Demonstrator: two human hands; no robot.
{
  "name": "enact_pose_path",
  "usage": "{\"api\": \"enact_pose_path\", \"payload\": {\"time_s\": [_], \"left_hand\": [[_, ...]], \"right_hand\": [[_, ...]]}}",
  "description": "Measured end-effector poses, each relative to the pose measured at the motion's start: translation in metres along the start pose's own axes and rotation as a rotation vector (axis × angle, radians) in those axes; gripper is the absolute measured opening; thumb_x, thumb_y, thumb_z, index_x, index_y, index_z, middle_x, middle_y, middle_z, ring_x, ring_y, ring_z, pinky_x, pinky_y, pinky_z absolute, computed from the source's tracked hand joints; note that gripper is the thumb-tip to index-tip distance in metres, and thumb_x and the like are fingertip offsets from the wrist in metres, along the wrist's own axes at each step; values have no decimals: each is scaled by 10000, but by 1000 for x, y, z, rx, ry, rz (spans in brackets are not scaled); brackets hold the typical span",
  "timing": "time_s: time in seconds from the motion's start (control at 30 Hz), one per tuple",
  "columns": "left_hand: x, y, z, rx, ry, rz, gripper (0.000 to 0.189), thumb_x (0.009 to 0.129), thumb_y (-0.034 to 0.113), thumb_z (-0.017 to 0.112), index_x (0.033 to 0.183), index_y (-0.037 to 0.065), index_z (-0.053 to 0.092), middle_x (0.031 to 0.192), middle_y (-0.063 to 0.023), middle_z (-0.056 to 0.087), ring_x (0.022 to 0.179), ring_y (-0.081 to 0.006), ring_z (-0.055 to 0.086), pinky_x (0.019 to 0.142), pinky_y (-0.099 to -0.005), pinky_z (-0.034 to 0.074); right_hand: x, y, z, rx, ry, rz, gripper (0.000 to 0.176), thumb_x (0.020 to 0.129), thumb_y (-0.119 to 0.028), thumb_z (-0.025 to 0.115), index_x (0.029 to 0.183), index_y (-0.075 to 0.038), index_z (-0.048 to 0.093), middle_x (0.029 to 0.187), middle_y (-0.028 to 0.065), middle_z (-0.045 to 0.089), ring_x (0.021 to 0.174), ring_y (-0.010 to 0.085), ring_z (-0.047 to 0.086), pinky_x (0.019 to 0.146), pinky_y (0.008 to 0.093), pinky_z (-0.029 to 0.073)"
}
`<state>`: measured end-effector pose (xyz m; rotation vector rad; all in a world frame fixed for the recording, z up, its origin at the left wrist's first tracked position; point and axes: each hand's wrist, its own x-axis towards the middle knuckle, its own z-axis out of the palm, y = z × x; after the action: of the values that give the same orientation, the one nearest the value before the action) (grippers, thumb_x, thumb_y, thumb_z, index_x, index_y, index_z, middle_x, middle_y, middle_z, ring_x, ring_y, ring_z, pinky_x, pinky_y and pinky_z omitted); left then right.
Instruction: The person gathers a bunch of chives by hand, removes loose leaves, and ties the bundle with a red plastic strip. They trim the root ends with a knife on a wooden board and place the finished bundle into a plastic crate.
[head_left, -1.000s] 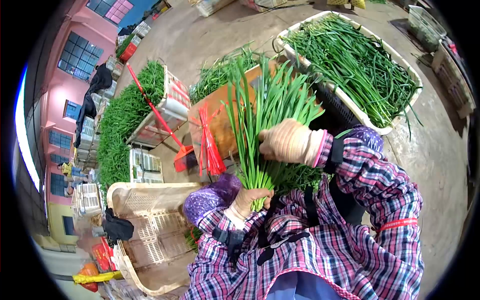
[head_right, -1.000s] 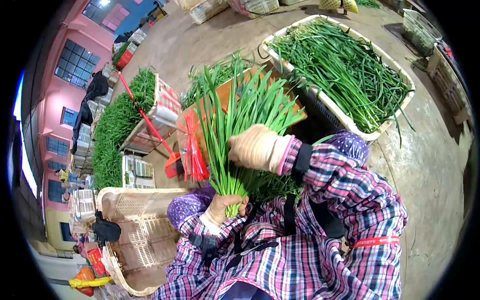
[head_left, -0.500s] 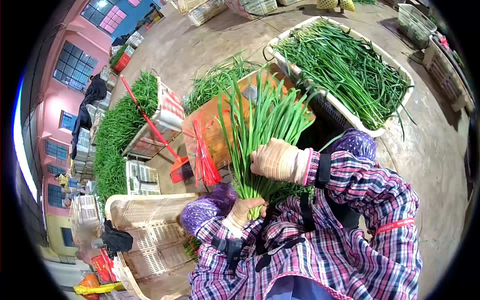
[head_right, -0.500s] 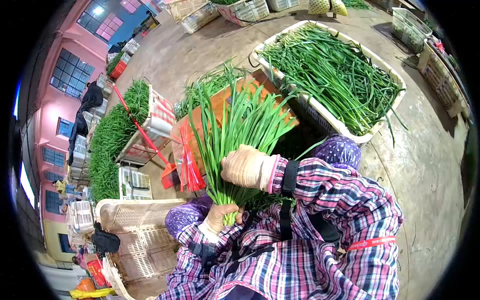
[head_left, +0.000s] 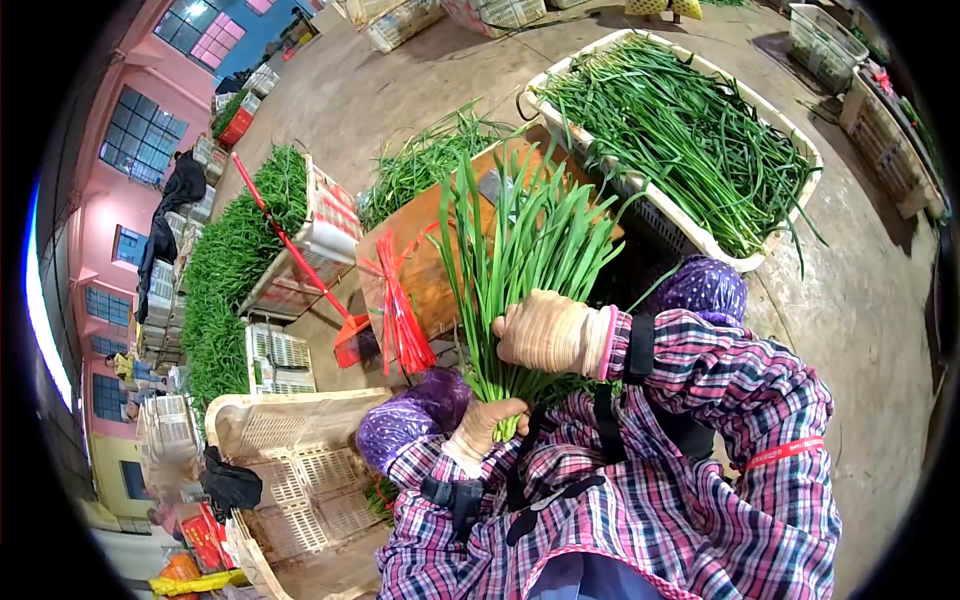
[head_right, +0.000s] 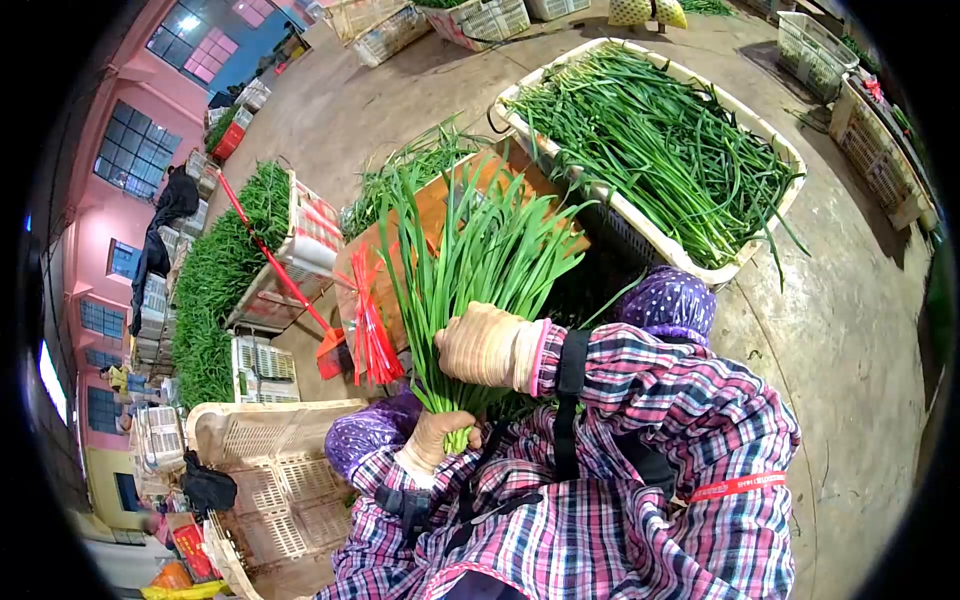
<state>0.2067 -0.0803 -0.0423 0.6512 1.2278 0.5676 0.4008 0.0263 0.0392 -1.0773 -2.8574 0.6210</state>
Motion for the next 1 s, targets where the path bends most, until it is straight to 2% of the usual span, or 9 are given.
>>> {"api": "enact_pose_path", "payload": {"time_s": [0.07,0.13,0.27,0.67,0.77,0.8,0.87,0.93,1.0], "left_hand": [[1,4,4,-29,-21,44,190,764,97,634,902,-29,598,684,-96,604,575,-199,614,557,-334,532],[-1,8,8,-44,-12,68,200,757,91,641,912,-27,594,681,-94,600,570,-199,613,550,-334,533],[4,5,7,-54,-32,93,236,737,67,653,943,-22,583,693,-89,593,562,-199,612,524,-332,534],[6,-6,6,-36,-16,2,200,753,38,620,938,-23,576,691,-103,599,558,-199,608,527,-323,536],[6,-6,8,-62,-1,0,191,759,49,622,929,-27,579,686,-102,599,559,-196,606,527,-321,534],[6,-5,9,-62,-1,-1,191,759,49,622,929,-27,579,686,-102,599,559,-196,606,527,-321,534],[5,-3,9,-97,4,-34,184,758,51,625,918,-27,580,682,-102,596,556,-198,603,516,-320,521],[6,1,12,-79,-14,-18,183,755,43,623,918,-26,577,680,-103,592,554,-202,601,503,-319,506],[8,1,13,-88,5,-32,122,760,35,607,864,-24,584,645,-97,589,534,-194,590,500,-311,495]], "right_hand": [[-4,-2,-1,-77,-11,-18,245,786,-259,570,904,-54,637,791,97,641,738,301,661,599,411,538],[-14,1,-3,-260,70,-253,200,776,-231,596,909,-90,647,801,77,626,744,280,659,577,394,537],[-15,5,-6,-271,-9,-111,203,772,-200,605,949,-114,655,864,85,619,848,272,651,646,394,544],[-10,10,3,-188,-60,-148,282,776,-264,584,975,-69,627,905,126,619,796,317,652,647,414,540],[-11,7,5,-76,-51,13,250,766,-254,588,929,-72,643,858,90,627,793,288,652,632,403,539],[-12,9,8,-76,-52,13,250,766,-254,588,929,-72,643,858,90,627,793,288,652,632,403,539],[-15,12,9,-272,-2,-196,208,771,-234,591,904,-87,652,846,76,621,784,264,652,614,393,536],[-18,8,2,-253,-46,-97,156,763,-162,615,892,-104,681,866,59,654,838,263,660,615,388,541],[-17,12,4,-269,4,-132,143,766,-156,611,882,-112,682,865,44,657,856,256,660,615,383,543]]}}
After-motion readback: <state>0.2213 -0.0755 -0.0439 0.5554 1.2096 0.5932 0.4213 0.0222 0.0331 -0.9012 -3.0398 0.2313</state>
